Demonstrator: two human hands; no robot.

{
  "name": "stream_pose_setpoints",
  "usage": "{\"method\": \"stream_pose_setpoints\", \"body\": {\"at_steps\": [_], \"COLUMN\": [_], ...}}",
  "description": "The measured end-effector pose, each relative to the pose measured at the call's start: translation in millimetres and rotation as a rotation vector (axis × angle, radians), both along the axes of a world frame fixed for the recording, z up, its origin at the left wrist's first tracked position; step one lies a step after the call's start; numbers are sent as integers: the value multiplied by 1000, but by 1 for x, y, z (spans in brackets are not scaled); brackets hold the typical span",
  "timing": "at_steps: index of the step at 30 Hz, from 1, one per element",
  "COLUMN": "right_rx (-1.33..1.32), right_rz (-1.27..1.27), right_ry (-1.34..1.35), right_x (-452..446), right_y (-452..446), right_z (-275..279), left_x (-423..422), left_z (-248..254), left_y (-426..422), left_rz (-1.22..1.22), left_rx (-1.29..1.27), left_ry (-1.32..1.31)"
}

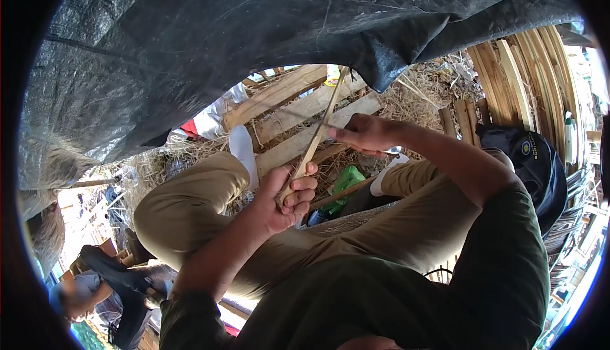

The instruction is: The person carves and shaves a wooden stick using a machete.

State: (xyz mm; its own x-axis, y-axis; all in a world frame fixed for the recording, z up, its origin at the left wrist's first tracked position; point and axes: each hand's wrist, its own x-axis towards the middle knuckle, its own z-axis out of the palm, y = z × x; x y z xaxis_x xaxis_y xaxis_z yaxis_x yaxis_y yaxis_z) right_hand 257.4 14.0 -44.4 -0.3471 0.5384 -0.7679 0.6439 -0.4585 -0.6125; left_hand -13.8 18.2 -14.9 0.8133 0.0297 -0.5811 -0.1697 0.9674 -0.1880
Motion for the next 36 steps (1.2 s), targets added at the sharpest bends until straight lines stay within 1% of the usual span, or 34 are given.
{"method": "stream_pose_setpoints", "body": {"at_steps": [1, 2, 5, 6, 8, 9, 12, 15, 18, 21, 22, 23, 25, 26, 29, 30, 33, 34, 36], "right_rx": [-30, 43, 266, 283, 610, 773, 605, 421, 189, 64, 474, 366, 149, 154, 410, 467, 229, 268, 545], "right_rz": [45, 71, 46, 17, 23, 25, -10, -187, -267, -443, -342, -363, -402, -361, -151, -187, -342, -283, -195], "right_ry": [88, 51, 97, 56, -93, -167, -536, -508, -285, -323, -468, -436, -368, -366, -190, -284, -320, -392, -256], "right_x": [-6, -9, 5, 5, 19, 18, 20, 25, 40, 51, 67, 61, 31, 20, 14, 17, 36, 33, 12], "right_y": [1, 3, 5, 10, 8, 8, 6, 6, 12, 20, 14, 14, 12, 7, 1, 2, 19, 15, 2], "right_z": [10, 21, 8, 8, -24, -25, -20, -35, -48, -72, -122, -107, -52, -47, -57, -55, -44, -54, -61], "left_x": [-1, -1, -1, -1, -1, 0, 4, 4, 2, 1, 2, 2, 0, -1, -5, -5, -5, -5, -2], "left_z": [0, 0, 7, 7, 5, 5, 4, 4, 4, 4, 5, 5, 8, 10, 13, 13, 15, 17, 18], "left_y": [-1, -2, -1, -2, -3, -3, -5, -4, 0, 2, 1, 2, 5, 7, 7, 8, 11, 11, 10], "left_rz": [3, 7, -33, -46, -78, -88, -115, -106, -68, -84, -105, -126, -123, -120, -152, -173, -201, -196, -196], "left_rx": [-3, -5, 17, 38, 81, 88, 104, 83, 27, 23, 41, 57, 47, 41, 45, 45, 59, 68, 96], "left_ry": [6, 9, 123, 128, 140, 151, 175, 163, 126, 145, 167, 190, 176, 171, 212, 219, 232, 236, 270]}}
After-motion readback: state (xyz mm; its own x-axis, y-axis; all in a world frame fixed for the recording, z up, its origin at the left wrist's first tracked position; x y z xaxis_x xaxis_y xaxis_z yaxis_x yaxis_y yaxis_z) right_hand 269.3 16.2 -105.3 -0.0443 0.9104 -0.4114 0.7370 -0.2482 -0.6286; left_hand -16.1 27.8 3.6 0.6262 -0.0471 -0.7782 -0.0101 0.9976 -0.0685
